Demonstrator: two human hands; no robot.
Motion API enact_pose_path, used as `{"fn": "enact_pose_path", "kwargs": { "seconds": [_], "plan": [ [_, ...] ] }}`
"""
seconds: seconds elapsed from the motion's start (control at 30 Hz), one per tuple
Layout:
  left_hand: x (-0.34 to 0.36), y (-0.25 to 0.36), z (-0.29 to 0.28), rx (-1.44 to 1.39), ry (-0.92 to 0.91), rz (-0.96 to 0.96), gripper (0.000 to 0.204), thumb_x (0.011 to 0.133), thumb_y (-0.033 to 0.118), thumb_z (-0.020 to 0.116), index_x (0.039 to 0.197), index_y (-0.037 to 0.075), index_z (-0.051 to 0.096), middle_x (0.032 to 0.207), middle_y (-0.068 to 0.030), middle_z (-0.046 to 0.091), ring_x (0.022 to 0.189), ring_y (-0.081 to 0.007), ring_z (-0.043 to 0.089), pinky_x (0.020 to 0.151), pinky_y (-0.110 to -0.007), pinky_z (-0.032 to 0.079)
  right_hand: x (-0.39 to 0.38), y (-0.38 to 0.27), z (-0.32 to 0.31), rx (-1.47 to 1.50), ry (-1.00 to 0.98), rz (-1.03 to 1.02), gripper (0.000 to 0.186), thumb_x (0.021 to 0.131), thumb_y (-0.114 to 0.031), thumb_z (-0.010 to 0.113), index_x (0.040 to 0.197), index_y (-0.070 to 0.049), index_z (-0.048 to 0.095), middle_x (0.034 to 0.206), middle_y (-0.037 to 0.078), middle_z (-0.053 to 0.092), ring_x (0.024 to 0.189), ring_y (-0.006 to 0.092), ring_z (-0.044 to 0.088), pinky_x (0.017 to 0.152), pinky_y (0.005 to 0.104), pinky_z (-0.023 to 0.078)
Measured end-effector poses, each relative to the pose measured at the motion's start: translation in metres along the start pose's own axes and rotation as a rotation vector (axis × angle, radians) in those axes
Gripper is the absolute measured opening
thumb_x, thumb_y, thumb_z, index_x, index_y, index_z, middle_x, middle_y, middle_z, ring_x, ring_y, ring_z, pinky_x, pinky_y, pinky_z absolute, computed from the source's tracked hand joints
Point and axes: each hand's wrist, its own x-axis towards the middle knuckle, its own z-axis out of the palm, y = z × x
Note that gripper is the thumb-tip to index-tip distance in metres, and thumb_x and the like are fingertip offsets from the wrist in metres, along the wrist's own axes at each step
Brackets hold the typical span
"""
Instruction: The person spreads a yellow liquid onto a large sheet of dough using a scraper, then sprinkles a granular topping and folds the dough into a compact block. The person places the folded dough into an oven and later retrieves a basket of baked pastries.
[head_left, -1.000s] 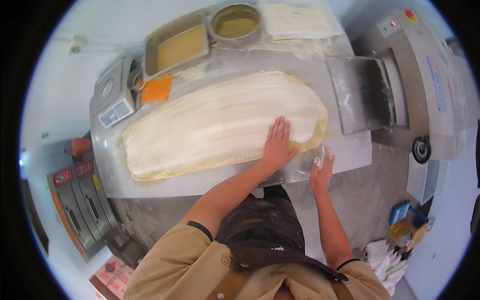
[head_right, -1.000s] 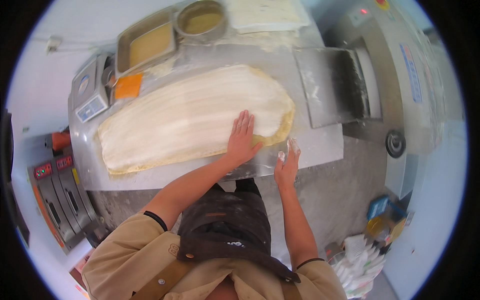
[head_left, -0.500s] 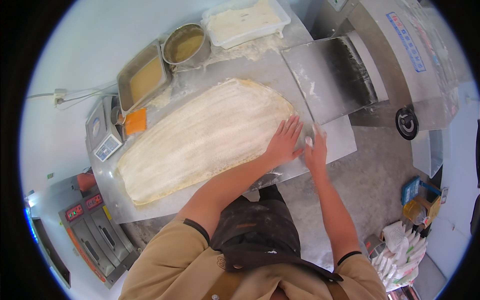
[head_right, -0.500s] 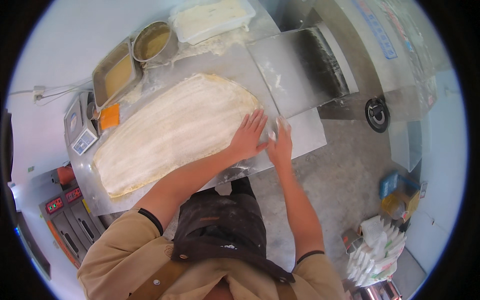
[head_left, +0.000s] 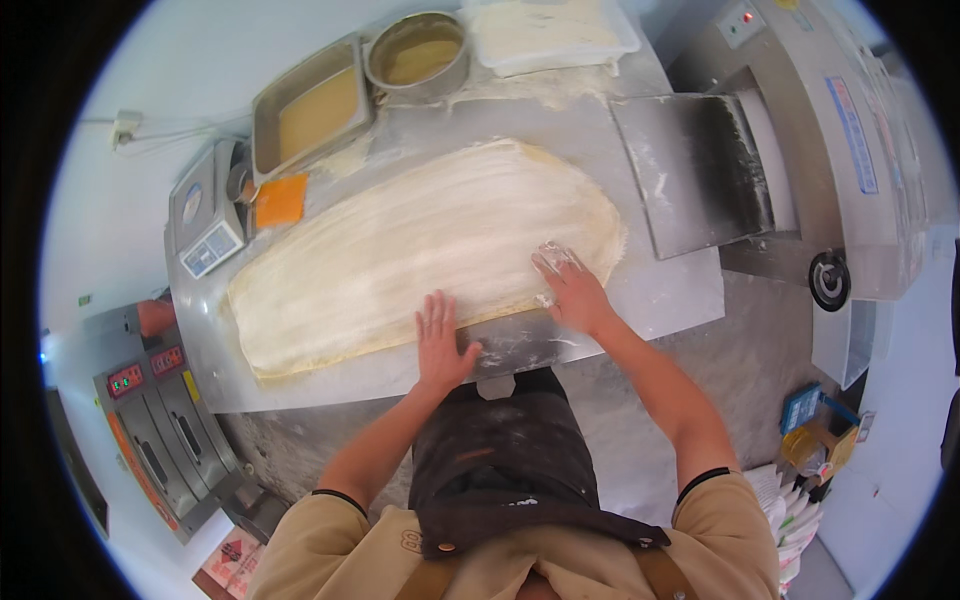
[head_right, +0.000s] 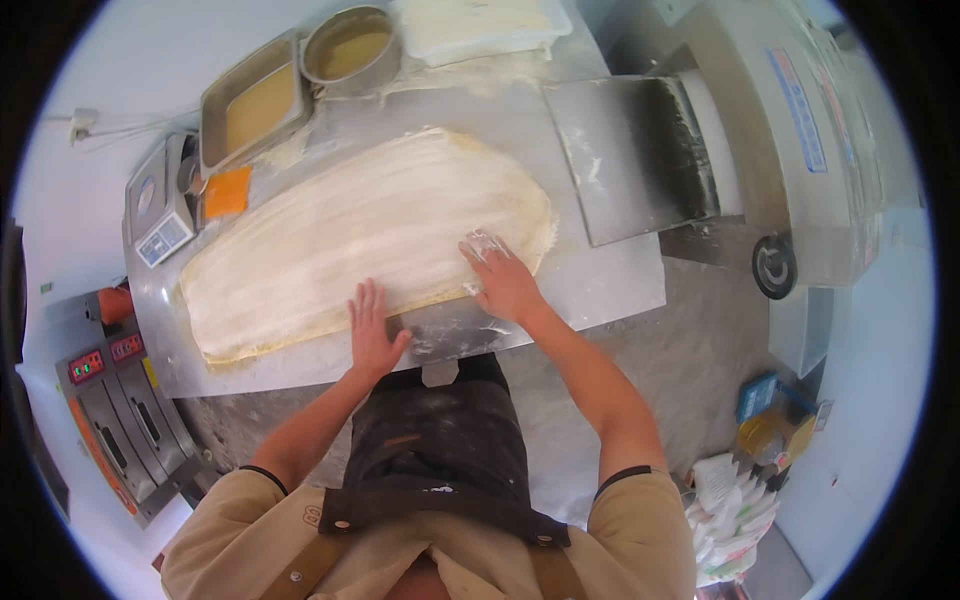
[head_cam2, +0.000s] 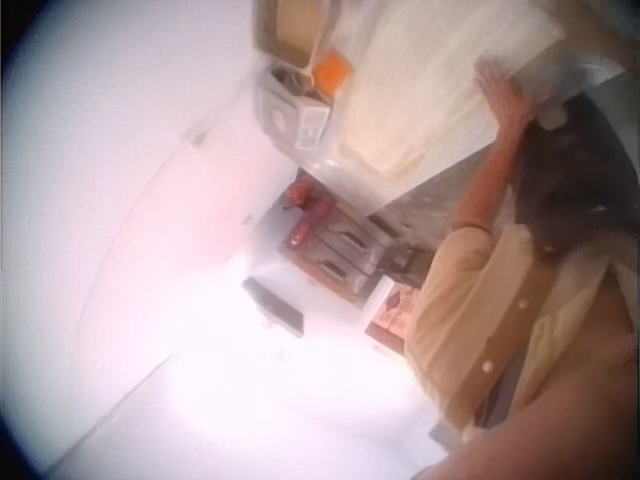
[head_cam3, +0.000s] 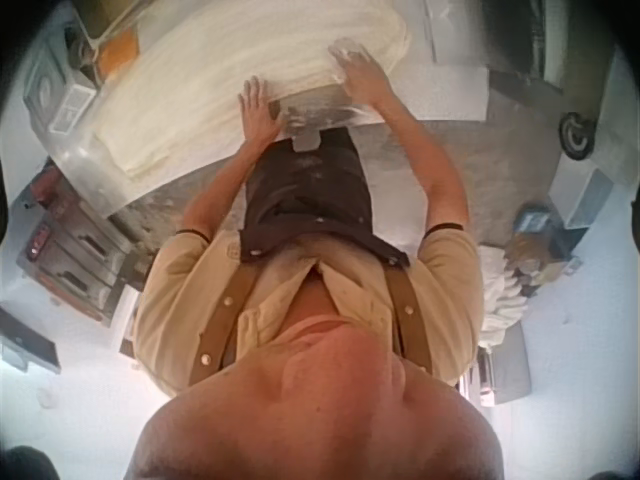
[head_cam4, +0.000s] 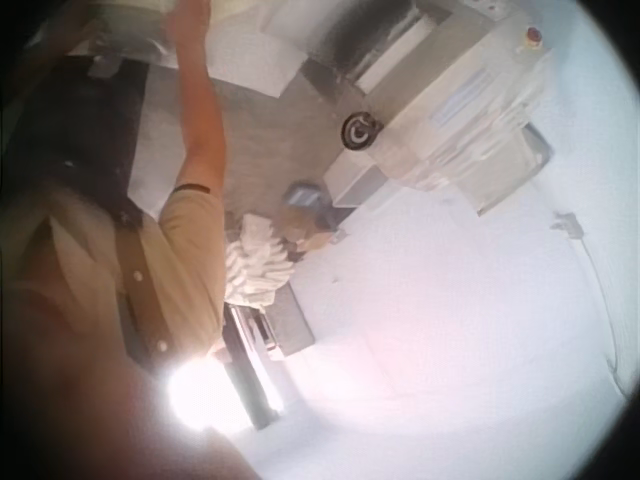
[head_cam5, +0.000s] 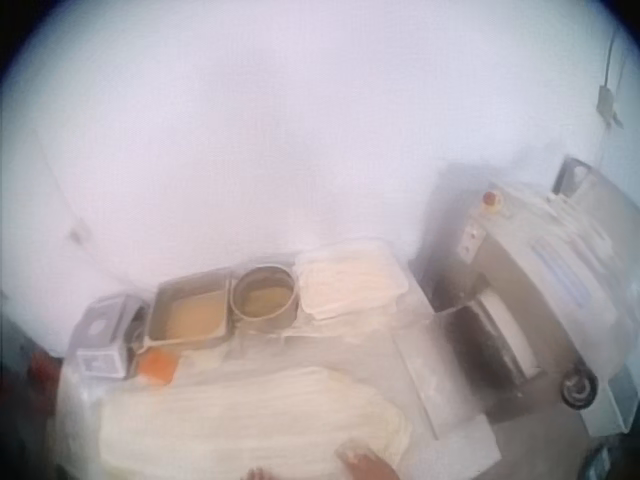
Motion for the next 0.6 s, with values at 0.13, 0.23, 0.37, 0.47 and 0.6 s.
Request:
{"fn": "enact_pose_path", "kwargs": {
  "seconds": [0.13,0.23,0.37,0.47,0.6],
  "plan": [
    [-0.032,-0.048,-0.023,0.027,0.166,-0.227,0.103,0.088,0.031,0.079,0.172,0.002,0.026,0.179,-0.0273,0.019,0.167,-0.0464,0.013,0.133,-0.066,0.011,0.017,-0.016,0.006,-0.122,0.107,0.387,0.082,0.097,-0.034,0.075,0.165,-0.003,0.042,0.158,0.03,0.049,0.154,0.0462,0.041,0.131,0.0554,0.031],
    [-0.059,-0.082,-0.035,0.024,0.252,-0.364,0.102,0.088,0.027,0.077,0.172,0.002,0.025,0.179,-0.0276,0.018,0.168,-0.0458,0.012,0.134,-0.064,0.01,0.038,-0.045,0.027,-0.187,0.204,0.321,0.084,0.098,-0.036,0.075,0.166,0.001,0.039,0.159,0.032,0.047,0.156,0.0471,0.038,0.131,0.0576,0.03],
    [-0.092,-0.119,-0.049,-0.028,0.309,-0.483,0.097,0.091,0.026,0.072,0.172,0.002,0.025,0.18,-0.0269,0.018,0.168,-0.0451,0.012,0.134,-0.063,0.009,0.095,-0.102,0.073,-0.089,0.2,0.199,0.084,0.101,-0.037,0.072,0.166,0.002,0.037,0.163,0.031,0.044,0.157,0.0466,0.036,0.132,0.0571,0.028],
    [-0.124,-0.15,-0.065,-0.028,0.317,-0.521,0.1,0.09,0.029,0.073,0.172,0.001,0.025,0.179,-0.0282,0.018,0.168,-0.0451,0.011,0.135,-0.062,0.009,0.146,-0.145,0.103,-0.083,0.19,0.229,0.081,0.102,-0.034,0.071,0.166,0.002,0.037,0.165,0.03,0.043,0.159,0.0452,0.035,0.132,0.0562,0.028],
    [-0.174,-0.201,-0.081,-0.02,0.379,-0.604,0.1,0.09,0.031,0.073,0.172,0.0,0.024,0.179,-0.0283,0.02,0.168,-0.0454,0.013,0.134,-0.062,0.009,0.192,-0.221,0.155,-0.093,0.087,0.116,0.079,0.103,-0.034,0.07,0.165,0.002,0.039,0.165,0.028,0.044,0.159,0.0423,0.036,0.132,0.0545,0.03]
  ]
}}
